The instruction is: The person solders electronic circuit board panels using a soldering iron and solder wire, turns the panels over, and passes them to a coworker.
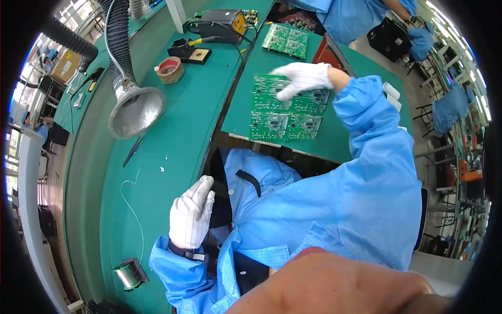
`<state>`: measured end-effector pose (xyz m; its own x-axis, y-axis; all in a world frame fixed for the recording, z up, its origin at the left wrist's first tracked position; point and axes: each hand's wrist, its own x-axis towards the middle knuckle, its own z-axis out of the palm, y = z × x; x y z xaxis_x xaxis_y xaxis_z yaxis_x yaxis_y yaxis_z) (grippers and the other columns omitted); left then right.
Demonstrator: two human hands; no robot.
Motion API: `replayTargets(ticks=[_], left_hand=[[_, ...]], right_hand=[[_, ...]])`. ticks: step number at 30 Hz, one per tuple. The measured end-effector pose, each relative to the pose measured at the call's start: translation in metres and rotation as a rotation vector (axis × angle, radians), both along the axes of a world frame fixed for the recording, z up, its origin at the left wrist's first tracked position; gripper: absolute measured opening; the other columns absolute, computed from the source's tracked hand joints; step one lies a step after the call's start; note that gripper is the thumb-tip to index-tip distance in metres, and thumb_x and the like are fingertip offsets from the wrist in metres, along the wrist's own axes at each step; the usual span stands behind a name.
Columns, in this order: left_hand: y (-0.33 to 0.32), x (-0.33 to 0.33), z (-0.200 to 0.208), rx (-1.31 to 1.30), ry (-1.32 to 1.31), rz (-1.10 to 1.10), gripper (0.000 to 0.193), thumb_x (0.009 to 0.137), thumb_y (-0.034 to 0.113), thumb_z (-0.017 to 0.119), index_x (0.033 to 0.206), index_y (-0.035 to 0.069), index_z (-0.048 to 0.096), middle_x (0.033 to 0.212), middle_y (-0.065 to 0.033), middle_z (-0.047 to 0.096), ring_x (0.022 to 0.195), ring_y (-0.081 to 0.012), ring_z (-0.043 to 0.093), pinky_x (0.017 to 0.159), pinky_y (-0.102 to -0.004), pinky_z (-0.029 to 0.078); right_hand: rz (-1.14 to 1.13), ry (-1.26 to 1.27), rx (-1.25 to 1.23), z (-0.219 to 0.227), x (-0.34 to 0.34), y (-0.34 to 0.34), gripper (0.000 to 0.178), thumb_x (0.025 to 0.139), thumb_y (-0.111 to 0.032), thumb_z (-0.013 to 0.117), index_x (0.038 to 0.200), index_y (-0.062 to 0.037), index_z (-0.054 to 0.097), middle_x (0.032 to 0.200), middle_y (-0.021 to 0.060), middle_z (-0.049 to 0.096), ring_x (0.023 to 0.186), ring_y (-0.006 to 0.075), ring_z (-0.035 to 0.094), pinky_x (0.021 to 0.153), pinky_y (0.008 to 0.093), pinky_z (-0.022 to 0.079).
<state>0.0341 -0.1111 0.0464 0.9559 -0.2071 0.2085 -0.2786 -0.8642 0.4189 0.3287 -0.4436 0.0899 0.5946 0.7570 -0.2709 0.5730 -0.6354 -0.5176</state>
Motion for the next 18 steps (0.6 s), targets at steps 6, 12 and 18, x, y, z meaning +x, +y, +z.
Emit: replayTargets(ticks=[6,12,18], left_hand=[[0.015,-0.016,-0.010,-0.072,0.055,0.132,0.028,0.095,0.008,0.061,0.122,0.006,0.067,0.117,-0.0187,0.070,0.105,-0.0371,0.068,0.090,-0.0430,0.055],[0.019,-0.009,-0.011,-0.096,0.062,0.093,0.027,0.096,0.009,0.061,0.123,0.006,0.067,0.117,-0.0185,0.070,0.103,-0.0362,0.068,0.090,-0.0429,0.054],[0.019,-0.006,-0.010,-0.105,0.042,0.097,0.027,0.097,0.010,0.061,0.123,0.007,0.067,0.117,-0.0180,0.070,0.104,-0.0360,0.068,0.090,-0.0432,0.054]], right_hand=[[-0.070,-0.436,-0.120,-0.019,-0.059,0.058,0.085,0.085,-0.053,0.070,0.148,-0.0032,0.043,0.144,0.0233,0.053,0.126,0.0383,0.057,0.105,0.0437,0.048],[0.043,-0.605,-0.160,-0.090,-0.088,0.045,0.072,0.090,-0.045,0.065,0.147,-0.0070,0.041,0.139,0.0193,0.053,0.108,0.0384,0.063,0.087,0.0448,0.055],[0.028,-0.696,-0.293,-0.053,-0.054,0.028,0.040,0.093,-0.017,0.057,0.131,-0.0058,0.055,0.140,0.0154,0.051,0.112,0.0388,0.062,0.083,0.0461,0.058]])
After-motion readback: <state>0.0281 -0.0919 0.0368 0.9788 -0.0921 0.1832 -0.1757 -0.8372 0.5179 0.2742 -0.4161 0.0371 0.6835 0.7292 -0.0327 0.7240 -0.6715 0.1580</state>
